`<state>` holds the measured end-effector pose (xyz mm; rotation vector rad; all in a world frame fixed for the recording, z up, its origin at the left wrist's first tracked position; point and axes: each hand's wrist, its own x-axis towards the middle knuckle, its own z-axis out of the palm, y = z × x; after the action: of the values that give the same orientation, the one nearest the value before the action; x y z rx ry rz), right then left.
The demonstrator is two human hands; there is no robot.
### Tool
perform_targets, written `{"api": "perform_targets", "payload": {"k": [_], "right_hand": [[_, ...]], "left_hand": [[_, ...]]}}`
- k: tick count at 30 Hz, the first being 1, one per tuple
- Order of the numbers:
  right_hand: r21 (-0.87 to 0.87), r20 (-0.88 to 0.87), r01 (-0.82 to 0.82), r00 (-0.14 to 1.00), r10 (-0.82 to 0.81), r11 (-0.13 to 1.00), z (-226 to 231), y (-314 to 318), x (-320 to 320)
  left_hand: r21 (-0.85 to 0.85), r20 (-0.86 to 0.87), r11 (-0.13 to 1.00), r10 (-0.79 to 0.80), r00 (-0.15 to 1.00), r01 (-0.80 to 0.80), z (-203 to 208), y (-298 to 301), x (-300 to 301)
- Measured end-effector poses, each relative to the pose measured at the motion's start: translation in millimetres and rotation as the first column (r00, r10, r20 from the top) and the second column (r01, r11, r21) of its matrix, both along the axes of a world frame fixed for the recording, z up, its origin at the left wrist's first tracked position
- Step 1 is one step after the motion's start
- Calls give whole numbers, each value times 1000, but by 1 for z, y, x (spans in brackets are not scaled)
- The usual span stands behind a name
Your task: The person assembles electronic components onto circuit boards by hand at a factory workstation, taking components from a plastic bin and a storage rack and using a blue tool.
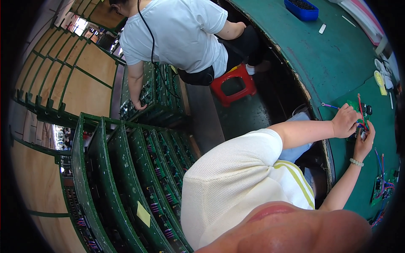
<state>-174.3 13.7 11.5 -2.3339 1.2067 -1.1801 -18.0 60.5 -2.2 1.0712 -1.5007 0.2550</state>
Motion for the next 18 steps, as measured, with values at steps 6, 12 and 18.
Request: {"api": "perform_targets", "payload": {"k": [6,12,18], "right_hand": [[-333,-84,-137,990,115,933,-3,-5,-2],[-341,-53,-151,988,142,928,0,-3,2],[-275,7,-150,987,158,950,-2,-5,0]], "left_hand": [[-71,96,997,32,995,-25,-2,-1,2],[-29,64,1000,11,998,-10,1,1,2],[-99,160,994,66,985,-51,-4,-2,4]]}}
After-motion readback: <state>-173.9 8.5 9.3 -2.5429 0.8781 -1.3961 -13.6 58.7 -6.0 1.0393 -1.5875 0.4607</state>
